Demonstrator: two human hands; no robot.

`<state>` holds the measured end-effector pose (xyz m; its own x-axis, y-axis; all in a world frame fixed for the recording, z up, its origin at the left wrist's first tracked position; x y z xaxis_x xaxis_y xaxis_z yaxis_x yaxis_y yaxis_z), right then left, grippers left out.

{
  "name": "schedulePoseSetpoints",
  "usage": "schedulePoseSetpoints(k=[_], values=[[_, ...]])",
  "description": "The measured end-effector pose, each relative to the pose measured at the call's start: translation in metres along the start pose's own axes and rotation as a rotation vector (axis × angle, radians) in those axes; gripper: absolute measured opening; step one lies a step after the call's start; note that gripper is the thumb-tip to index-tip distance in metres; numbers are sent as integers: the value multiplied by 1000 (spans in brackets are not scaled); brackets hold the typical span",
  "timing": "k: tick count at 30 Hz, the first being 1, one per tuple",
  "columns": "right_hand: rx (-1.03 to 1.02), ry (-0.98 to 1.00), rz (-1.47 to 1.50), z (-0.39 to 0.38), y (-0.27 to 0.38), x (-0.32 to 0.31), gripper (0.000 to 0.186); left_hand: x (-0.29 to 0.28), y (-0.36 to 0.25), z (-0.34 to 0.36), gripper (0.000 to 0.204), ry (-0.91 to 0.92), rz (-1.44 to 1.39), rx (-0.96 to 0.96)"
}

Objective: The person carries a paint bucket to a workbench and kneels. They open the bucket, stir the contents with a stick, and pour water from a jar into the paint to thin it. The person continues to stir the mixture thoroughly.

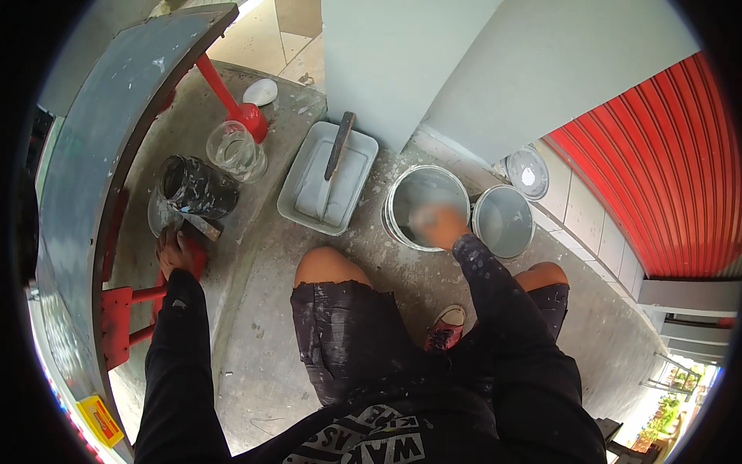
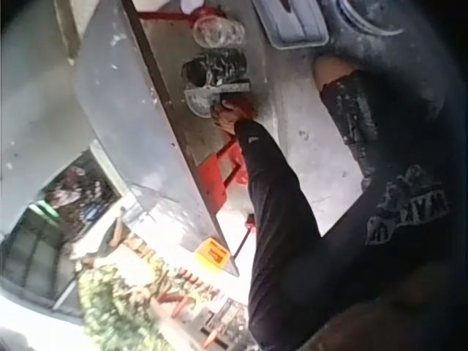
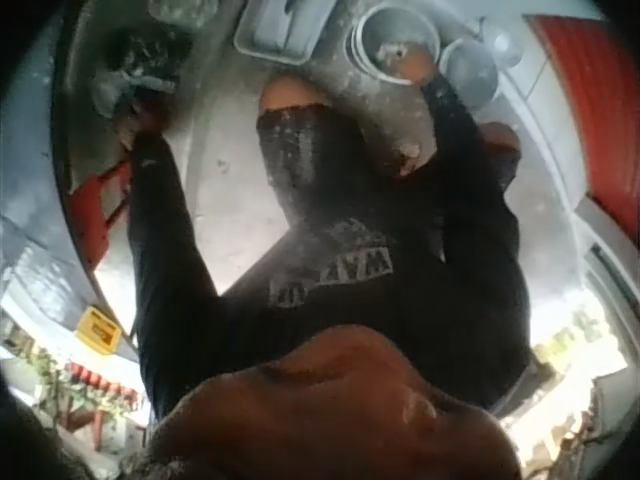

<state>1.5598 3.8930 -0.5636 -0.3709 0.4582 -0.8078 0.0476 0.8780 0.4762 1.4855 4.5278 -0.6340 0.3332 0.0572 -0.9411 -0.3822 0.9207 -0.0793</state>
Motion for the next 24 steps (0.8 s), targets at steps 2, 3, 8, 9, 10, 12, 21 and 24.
schedulePoseSetpoints(k=[2, 3, 8, 9, 10, 12, 21, 24], values=[[-55, -2, -21, 4, -2, 2, 31, -2, 0, 1, 42, 12, -12, -3], [-91, -34, -19, 5, -4, 4, 30, -2, -2, 1, 42, 19, -19, -7], [-182, -201, -56, 21, -6, 12, 27, -1, 2, 2, 42, 6, -9, 0], [-179, -234, -55, 26, -11, 12, 27, 1, 1, 3, 42, 7, -6, 5], [-176, -267, -54, 32, -15, 11, 27, 2, 0, 3, 42, 5, -8, 10], [-162, -324, -92, 37, -19, 7, 27, 3, 0, 2, 42, 0, -8, 17], [-209, -379, -190, 36, -18, 2, 26, -3, -3, 2, 42, 16, -20, -2], [-279, -343, -59, 34, -18, 12, 26, -4, -7, 2, 42, -9, -11, 11]])
Point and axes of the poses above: each hand's wrist, its own z-axis towards the middle knuckle, its own x-axis out of the palm, y = z × x, the point moved 1 cm from there along z, towards the middle knuckle, and after that the axes turned 4 degrees about -y, right-handed, at the moved point
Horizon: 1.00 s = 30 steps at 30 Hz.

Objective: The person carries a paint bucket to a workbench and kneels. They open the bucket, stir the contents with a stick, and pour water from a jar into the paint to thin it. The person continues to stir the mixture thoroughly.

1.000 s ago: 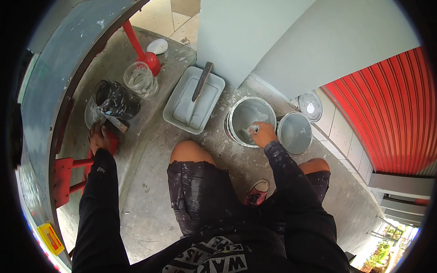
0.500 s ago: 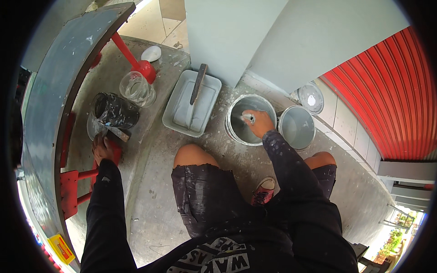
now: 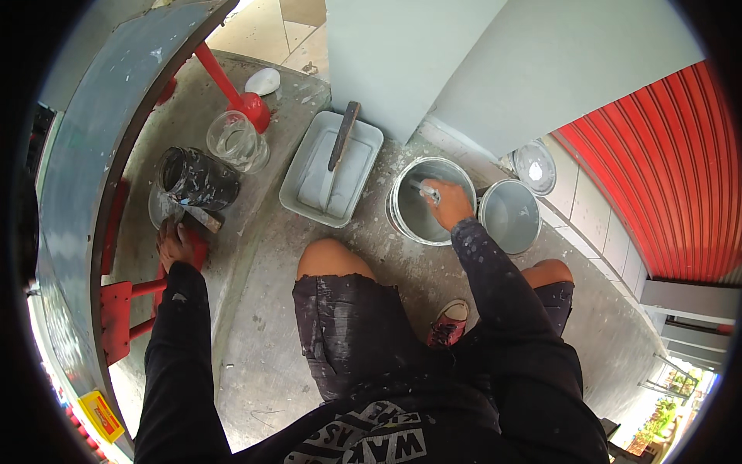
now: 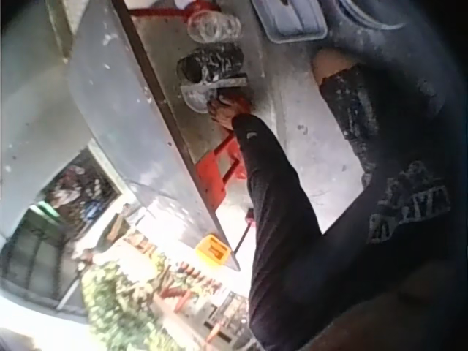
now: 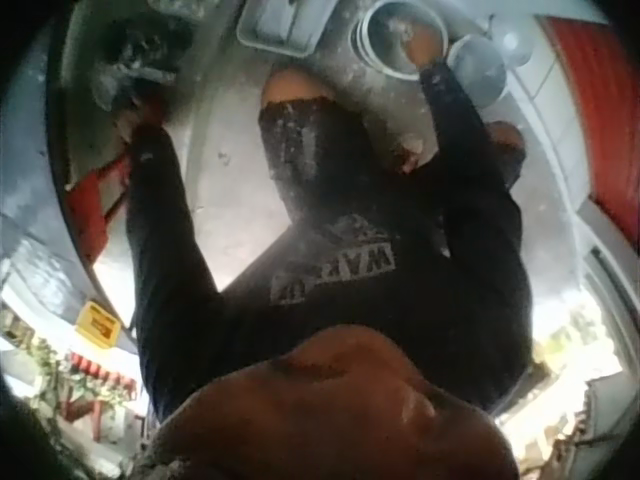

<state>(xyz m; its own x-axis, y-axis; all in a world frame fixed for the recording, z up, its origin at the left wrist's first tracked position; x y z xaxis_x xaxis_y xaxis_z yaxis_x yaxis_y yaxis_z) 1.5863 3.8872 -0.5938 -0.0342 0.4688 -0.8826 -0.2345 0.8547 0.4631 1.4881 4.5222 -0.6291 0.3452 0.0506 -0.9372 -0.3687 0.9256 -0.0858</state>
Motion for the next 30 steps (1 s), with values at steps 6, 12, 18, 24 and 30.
schedulePoseSetpoints(k=[6, 12, 18, 24, 30], values=[[98, 176, 92, -11, 21, 2, 29, 2, 6, -2, 42, 16, 32, -24], [136, 322, -18, -20, 21, -13, 30, 2, 5, 0, 43, 5, 7, -23], [106, 322, -217, -10, 0, -24, 29, 4, 7, -1, 42, -1, 10, -5], [95, 130, -241, 0, -8, -23, 27, 5, 6, -1, 42, 7, 2, -6], [120, 108, -248, -5, 1, -25, 25, 2, 4, -1, 43, 3, 6, -2]])
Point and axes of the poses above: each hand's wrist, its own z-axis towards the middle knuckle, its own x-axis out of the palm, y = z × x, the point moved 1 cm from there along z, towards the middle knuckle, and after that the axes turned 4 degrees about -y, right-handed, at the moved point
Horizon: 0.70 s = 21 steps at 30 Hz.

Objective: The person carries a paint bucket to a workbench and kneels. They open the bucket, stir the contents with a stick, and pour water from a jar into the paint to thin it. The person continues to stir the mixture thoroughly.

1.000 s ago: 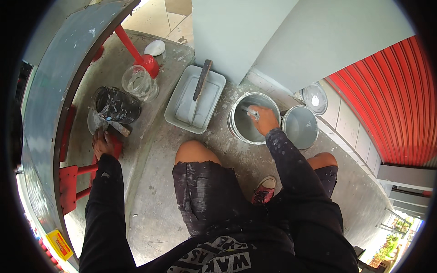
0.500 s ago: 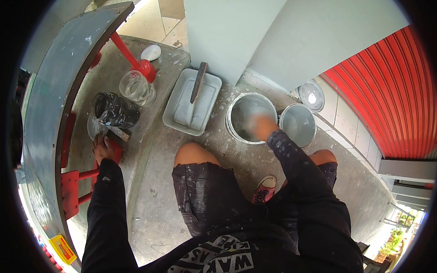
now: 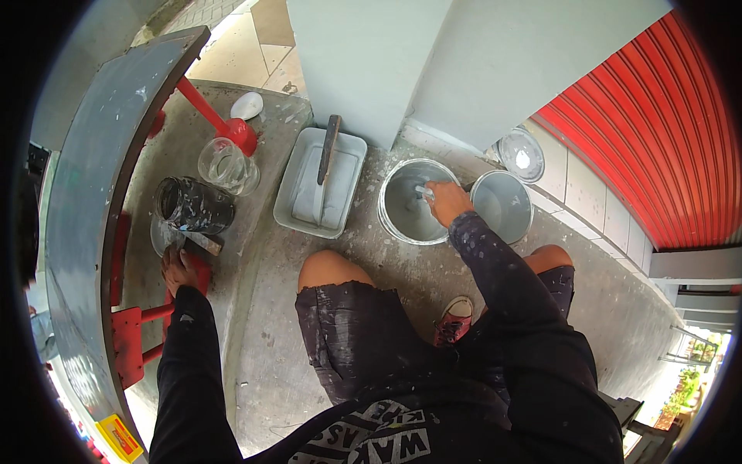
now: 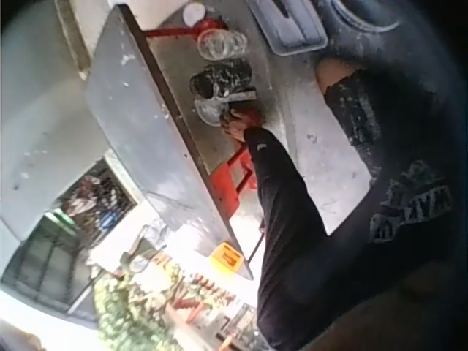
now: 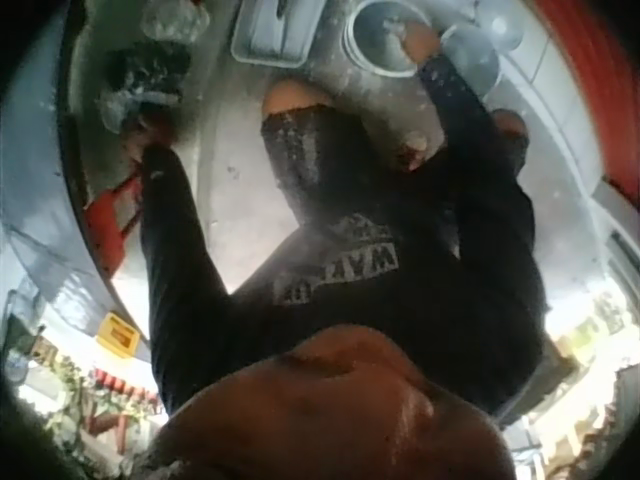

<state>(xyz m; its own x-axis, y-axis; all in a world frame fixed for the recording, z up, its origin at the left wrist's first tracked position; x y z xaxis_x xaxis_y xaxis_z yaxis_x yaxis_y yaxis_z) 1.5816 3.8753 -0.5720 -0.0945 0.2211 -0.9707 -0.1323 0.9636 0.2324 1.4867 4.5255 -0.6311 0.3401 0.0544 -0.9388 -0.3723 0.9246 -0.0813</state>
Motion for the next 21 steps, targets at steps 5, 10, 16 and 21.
schedulePoseSetpoints(k=[5, 10, 16, 21], values=[[79, 100, 19, -14, -1, 6, 32, 8, 12, 1, 44, -14, 2, 11], [99, 165, 112, -27, 2, 12, 35, 7, 5, 0, 44, -13, -6, 18], [115, 313, 278, -23, 14, -5, 36, 11, 15, -1, 44, -19, 0, 13], [22, 292, 225, -21, 3, 5, 32, 5, 6, 0, 44, 10, -2, 12]])
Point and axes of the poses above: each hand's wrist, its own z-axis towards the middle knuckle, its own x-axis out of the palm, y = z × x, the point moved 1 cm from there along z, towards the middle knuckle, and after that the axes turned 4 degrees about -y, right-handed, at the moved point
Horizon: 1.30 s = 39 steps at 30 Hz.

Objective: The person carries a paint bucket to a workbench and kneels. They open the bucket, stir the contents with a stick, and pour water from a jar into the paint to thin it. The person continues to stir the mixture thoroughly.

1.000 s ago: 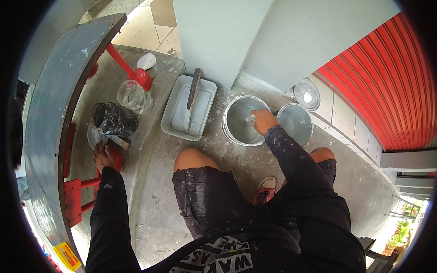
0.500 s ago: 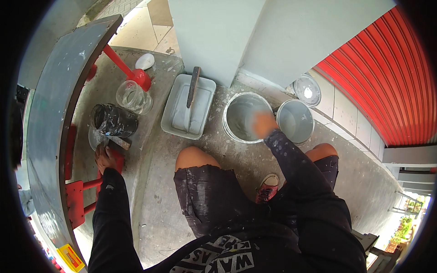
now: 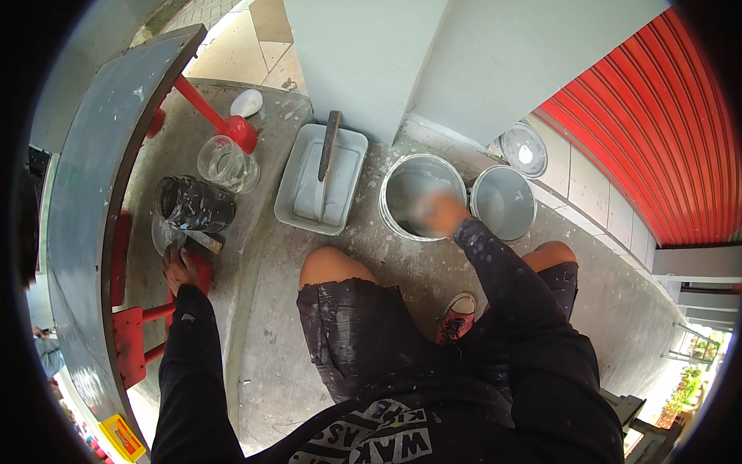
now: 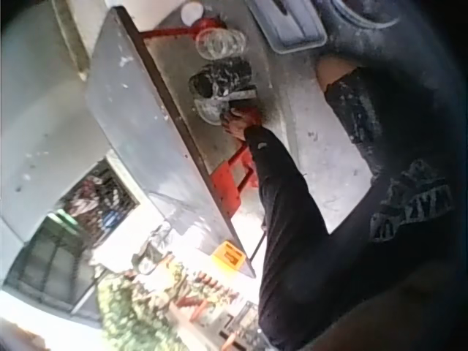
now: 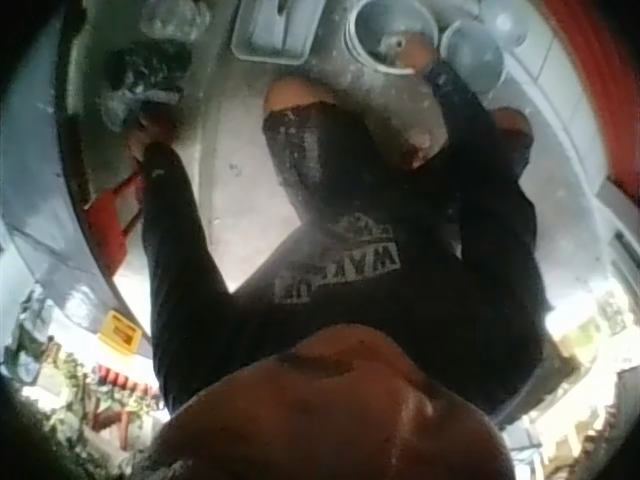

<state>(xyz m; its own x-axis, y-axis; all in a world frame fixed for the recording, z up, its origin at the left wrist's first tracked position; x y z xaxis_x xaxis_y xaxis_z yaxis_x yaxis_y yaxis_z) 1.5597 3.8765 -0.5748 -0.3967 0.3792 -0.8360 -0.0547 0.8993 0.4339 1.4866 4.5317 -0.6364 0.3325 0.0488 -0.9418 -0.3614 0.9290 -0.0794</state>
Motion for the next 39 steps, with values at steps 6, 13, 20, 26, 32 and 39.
schedulePoseSetpoints(k=[6, 13, 20, 26, 32, 39], values=[[-90, -188, -50, 12, -13, 7, 28, 1, -1, 0, 44, -5, 12, -17], [-171, -333, -97, 27, -8, -12, 28, 1, 3, 0, 45, 4, 13, -5], [-218, -351, -123, 27, -15, 2, 27, 2, -3, 2, 45, 4, -3, -11], [-125, -112, 25, 9, 12, 5, 28, -1, -1, -2, 45, -1, 13, -16], [-88, -82, 81, -7, 8, 5, 32, 1, 1, 1, 45, 2, 4, -12], [-6, -153, 91, 14, 9, 18, 35, -2, -1, 1, 45, -1, -6, -3]])
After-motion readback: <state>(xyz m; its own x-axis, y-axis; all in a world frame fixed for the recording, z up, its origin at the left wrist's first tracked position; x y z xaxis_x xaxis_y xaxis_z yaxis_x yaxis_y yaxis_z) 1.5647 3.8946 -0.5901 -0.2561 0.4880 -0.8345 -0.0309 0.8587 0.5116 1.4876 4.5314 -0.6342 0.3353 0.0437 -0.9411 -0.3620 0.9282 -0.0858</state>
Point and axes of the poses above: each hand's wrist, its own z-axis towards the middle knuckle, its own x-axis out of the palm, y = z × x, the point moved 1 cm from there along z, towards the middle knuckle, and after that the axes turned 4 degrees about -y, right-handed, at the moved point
